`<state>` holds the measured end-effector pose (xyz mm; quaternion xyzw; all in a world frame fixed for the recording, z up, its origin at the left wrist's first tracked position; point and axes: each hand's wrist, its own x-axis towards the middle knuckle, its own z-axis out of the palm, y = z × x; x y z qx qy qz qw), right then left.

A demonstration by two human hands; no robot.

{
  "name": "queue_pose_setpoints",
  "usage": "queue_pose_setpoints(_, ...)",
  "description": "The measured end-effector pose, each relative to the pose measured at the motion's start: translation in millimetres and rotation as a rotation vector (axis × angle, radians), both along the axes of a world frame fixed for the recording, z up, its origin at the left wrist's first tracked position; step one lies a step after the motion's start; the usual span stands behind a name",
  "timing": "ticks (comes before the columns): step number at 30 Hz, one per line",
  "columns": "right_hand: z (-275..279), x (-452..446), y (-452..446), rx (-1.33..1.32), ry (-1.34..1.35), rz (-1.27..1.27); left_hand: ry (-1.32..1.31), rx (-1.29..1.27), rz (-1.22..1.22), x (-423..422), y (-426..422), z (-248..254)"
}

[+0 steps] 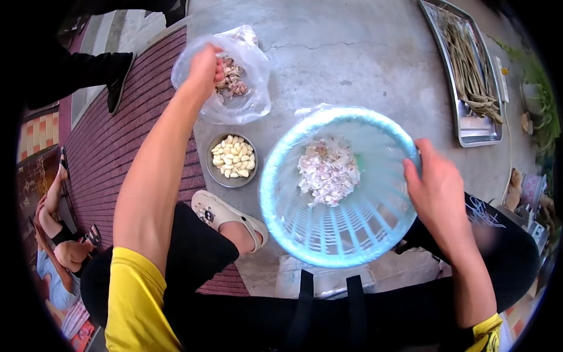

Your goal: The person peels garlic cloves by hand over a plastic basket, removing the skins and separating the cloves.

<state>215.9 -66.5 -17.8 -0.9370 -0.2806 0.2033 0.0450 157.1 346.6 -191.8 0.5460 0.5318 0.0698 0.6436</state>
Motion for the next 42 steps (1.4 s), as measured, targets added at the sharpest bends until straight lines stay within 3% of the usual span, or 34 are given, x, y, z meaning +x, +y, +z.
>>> queue_pose_setpoints(1, 4.4, 1.0, 4.9, 0.016, 0.002, -0.026, -0.073, -0.01, 0.18, 10.8, -5.5, 17.1)
queue_pose_setpoints(4, 14.3, 2.4, 18.7, 0.082, -0.067, 0.009, -0.013, -0.144, 0.187, 24.5, -12.4, 4.3)
queue_pose_setpoints(6, 16.9, -0.2, 26.3, 0.096, -0.047, -0.012, 0.345, -0.062, -0.287, 21.5, -13.5, -34.8)
queue_pose_setpoints(7, 16.7, -0.6, 26.7, 0.11, -0.024, -0.03, 0.343, -0.058, -0.288, 18.9, -7.1, -50.2)
queue_pose_setpoints(8, 16.7, -0.4, 27.3, 0.109, -0.024, -0.034, 0.355, 0.521, -0.638, 13.6, 6.8, -65.4)
queue_pose_setpoints(10, 16.1, 0.4, 24.8, 0.186, -0.033, -0.048, 0.137, 1.007, -0.808, 19.2, 18.6, -54.9)
queue_pose_setpoints(11, 16.2, 1.2, 24.2, 0.176, -0.03, -0.059, 0.277, 1.053, -0.838, 28.9, 26.2, -50.8)
queue_pose_setpoints(19, 18.3, 1.0, 26.1, 0.272, 0.037, -0.071, 0.382, 1.03, -0.971, -38.6, 3.6, -12.1)
queue_pose_setpoints(26, 17.8, -3.3, 23.8, 0.296, 0.038, -0.032, 0.407, 1.08, -1.132, -9.0, -14.6, -67.4)
queue_pose_setpoints(29, 19.9, -3.2, 23.3, 0.306, 0.065, -0.027, 0.259, 1.262, -1.051, 23.0, -41.0, -57.8)
queue_pose_setpoints(32, 24.9, -8.6, 24.9, 0.307, 0.153, -0.043, 0.44, 1.283, -1.015, 25.1, -60.4, -43.3)
queue_pose_setpoints(34, 29.3, -10.9, 23.2, 0.316, 0.161, -0.018, 0.258, 1.412, -0.799, 7.1, -67.4, -39.4)
queue_pose_setpoints(35, 32.5, -12.9, 21.3, 0.317, 0.169, 0.01, 0.251, 1.418, -0.802, -0.7, -65.4, -31.2)
queue_pose_setpoints(37, 35.0, -20.1, 18.8, 0.373, 0.114, 0.059, 0.326, 0.895, -0.897, -17.3, -67.3, 0.4)
queue_pose_setpoints(39, 43.4, -28.0, 17.9, 0.355, 0.254, 0.119, 0.051, 0.717, -0.837, -47.3, -89.6, 57.2)
queue_pose_setpoints(42, 52.4, -40.1, 19.9, 0.455, 0.445, 0.089, -0.09, 0.326, -0.758, -76.3, -140.4, 151.6)
